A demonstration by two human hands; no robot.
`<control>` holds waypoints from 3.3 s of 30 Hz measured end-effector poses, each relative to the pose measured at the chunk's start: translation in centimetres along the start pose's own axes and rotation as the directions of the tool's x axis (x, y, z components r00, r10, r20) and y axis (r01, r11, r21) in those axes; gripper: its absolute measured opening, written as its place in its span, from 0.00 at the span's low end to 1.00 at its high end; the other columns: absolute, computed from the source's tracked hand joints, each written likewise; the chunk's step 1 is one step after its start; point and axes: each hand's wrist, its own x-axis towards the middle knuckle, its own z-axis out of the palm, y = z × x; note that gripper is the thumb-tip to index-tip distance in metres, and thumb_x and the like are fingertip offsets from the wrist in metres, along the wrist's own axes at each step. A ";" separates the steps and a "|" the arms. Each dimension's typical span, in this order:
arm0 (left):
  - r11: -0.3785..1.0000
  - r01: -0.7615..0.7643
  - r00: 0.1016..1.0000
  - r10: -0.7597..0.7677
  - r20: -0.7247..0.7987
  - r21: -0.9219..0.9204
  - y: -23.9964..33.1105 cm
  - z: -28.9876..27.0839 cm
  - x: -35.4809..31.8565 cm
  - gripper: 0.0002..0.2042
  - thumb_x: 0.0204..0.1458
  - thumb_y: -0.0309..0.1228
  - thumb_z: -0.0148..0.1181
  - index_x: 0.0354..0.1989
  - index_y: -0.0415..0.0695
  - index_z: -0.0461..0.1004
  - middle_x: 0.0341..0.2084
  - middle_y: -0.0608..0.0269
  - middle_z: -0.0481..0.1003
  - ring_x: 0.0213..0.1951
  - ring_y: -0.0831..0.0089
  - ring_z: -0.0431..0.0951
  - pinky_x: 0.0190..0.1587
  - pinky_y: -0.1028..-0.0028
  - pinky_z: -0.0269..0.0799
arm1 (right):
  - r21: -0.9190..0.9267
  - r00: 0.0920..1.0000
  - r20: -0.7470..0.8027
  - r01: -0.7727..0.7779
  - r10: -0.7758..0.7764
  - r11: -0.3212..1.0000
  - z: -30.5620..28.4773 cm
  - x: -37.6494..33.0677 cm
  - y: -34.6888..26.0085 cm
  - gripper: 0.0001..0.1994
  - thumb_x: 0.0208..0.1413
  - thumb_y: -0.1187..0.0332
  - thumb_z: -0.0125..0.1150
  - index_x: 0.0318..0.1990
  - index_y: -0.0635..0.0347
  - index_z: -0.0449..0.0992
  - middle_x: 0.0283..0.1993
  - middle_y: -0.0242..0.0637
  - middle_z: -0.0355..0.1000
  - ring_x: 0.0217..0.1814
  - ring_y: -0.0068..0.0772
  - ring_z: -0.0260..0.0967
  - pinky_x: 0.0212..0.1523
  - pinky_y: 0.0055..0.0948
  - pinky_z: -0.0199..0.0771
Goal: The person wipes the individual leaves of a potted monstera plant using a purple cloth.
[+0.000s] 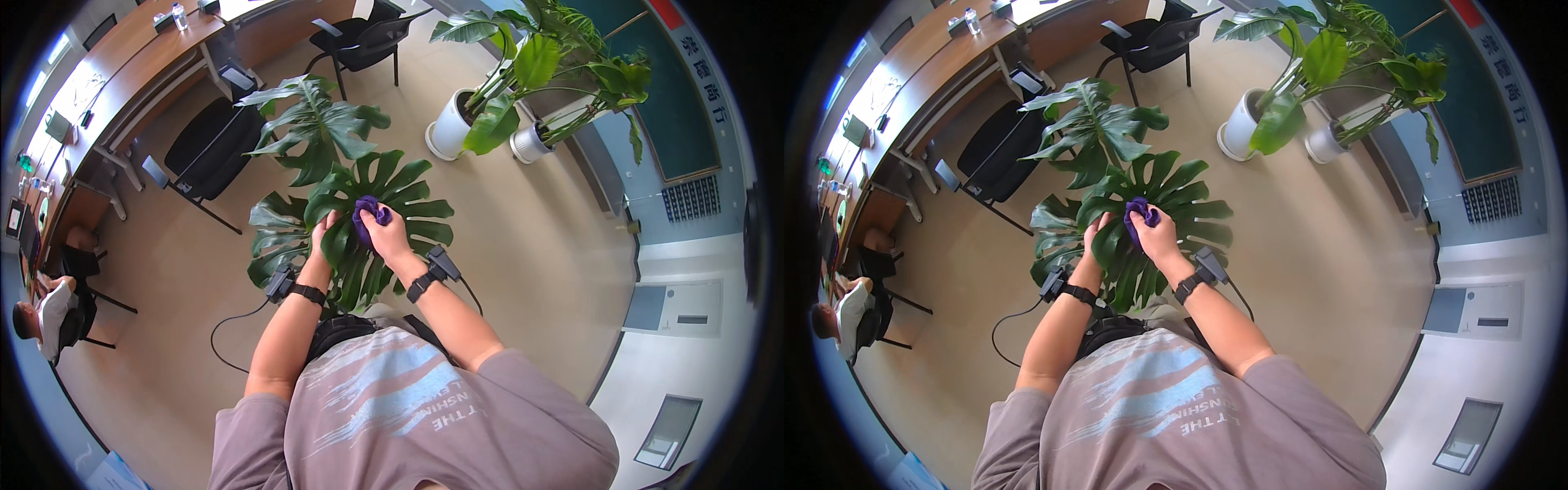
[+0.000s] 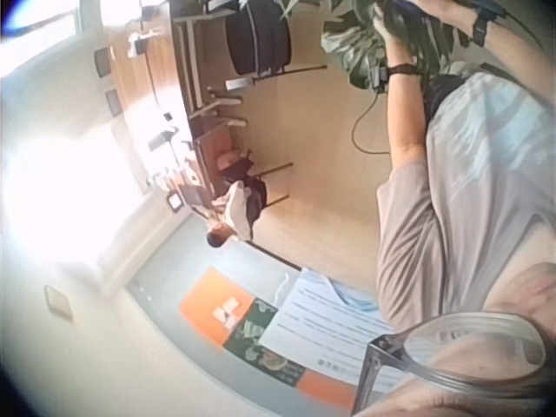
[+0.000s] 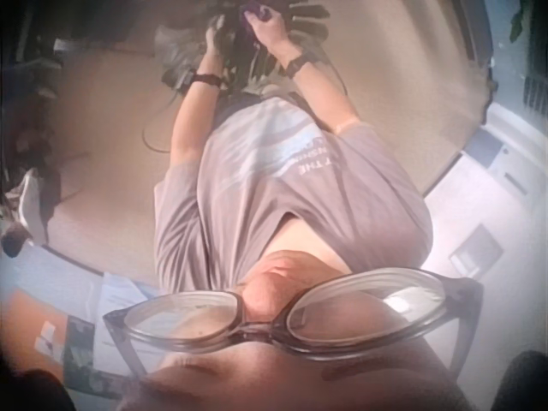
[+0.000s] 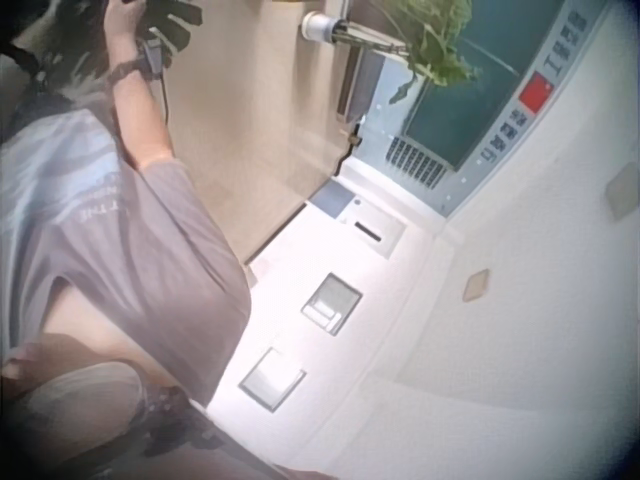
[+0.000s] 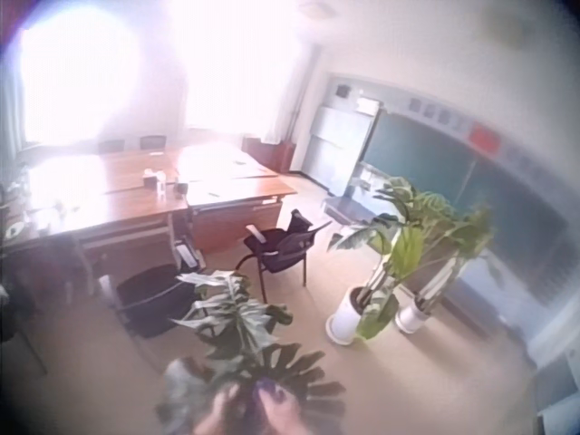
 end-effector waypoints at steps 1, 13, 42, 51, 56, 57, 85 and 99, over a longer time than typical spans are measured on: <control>0.998 -0.059 0.998 0.060 0.023 -0.028 -0.8 -3.3 1.4 0.19 0.66 0.42 0.37 0.55 0.45 0.68 0.45 0.62 0.75 0.42 0.62 0.77 0.45 0.65 0.74 | -0.033 1.000 0.025 0.008 -0.007 0.999 1.3 -0.1 0.3 0.10 0.60 0.70 0.58 0.46 0.65 0.77 0.39 0.29 0.76 0.39 0.20 0.71 0.44 0.23 0.71; 0.990 0.136 0.989 -0.133 -0.067 0.046 0.6 2.0 -4.4 0.19 0.58 0.51 0.48 0.46 0.51 0.75 0.40 0.69 0.76 0.44 0.69 0.75 0.50 0.67 0.69 | -0.331 0.985 -0.052 0.139 -0.165 0.933 4.6 -5.0 -1.2 0.12 0.56 0.63 0.62 0.44 0.57 0.78 0.41 0.41 0.76 0.44 0.45 0.74 0.45 0.35 0.72; 0.963 0.117 0.991 -0.099 -0.086 0.244 -0.4 1.7 -9.7 0.21 0.63 0.45 0.47 0.54 0.42 0.72 0.47 0.56 0.76 0.51 0.65 0.75 0.58 0.64 0.69 | 0.456 0.974 0.104 -0.227 0.202 0.860 -12.8 -10.8 -0.6 0.13 0.61 0.70 0.57 0.50 0.65 0.73 0.45 0.38 0.75 0.46 0.32 0.74 0.48 0.30 0.76; 0.366 -0.210 0.302 0.906 -0.296 0.907 -10.0 -3.0 -15.8 0.11 0.60 0.33 0.51 0.44 0.38 0.70 0.37 0.60 0.73 0.39 0.70 0.72 0.48 0.70 0.68 | 0.459 0.959 0.194 -0.274 0.206 0.845 -24.6 -9.9 1.7 0.11 0.60 0.68 0.59 0.47 0.62 0.76 0.41 0.28 0.75 0.41 0.19 0.70 0.43 0.21 0.71; 0.034 -0.215 0.369 0.928 0.048 0.976 -17.2 3.3 -17.0 0.06 0.59 0.27 0.49 0.39 0.38 0.71 0.32 0.62 0.70 0.36 0.72 0.71 0.44 0.73 0.69 | 0.421 0.958 0.199 -0.273 0.205 0.865 -28.2 -8.5 1.5 0.10 0.60 0.69 0.59 0.47 0.62 0.76 0.41 0.27 0.74 0.40 0.18 0.69 0.42 0.21 0.70; 0.150 -0.273 0.542 0.840 0.023 0.950 -18.6 5.0 -16.8 0.06 0.59 0.27 0.49 0.38 0.38 0.72 0.33 0.62 0.71 0.36 0.71 0.72 0.44 0.73 0.70 | 0.413 0.957 0.212 -0.273 0.200 0.869 -28.5 -8.1 1.5 0.10 0.60 0.69 0.59 0.47 0.62 0.76 0.41 0.27 0.74 0.40 0.18 0.69 0.42 0.21 0.71; 0.460 -0.837 0.522 0.508 -0.685 -0.297 -36.6 2.6 6.4 0.16 0.61 0.37 0.48 0.56 0.50 0.68 0.49 0.59 0.72 0.52 0.62 0.72 0.54 0.63 0.67 | -0.127 0.323 0.914 -0.352 0.248 0.927 -26.1 13.1 -4.3 0.13 0.61 0.65 0.59 0.49 0.63 0.74 0.41 0.32 0.75 0.40 0.21 0.72 0.42 0.23 0.74; 0.211 -0.835 0.427 0.831 -0.357 -0.508 -34.7 7.8 6.9 0.15 0.58 0.27 0.55 0.54 0.46 0.72 0.49 0.60 0.76 0.49 0.67 0.78 0.52 0.71 0.77 | -0.212 0.140 0.955 -0.291 0.261 0.933 -22.5 12.0 -8.0 0.16 0.60 0.67 0.59 0.53 0.64 0.71 0.45 0.37 0.75 0.44 0.30 0.75 0.46 0.30 0.78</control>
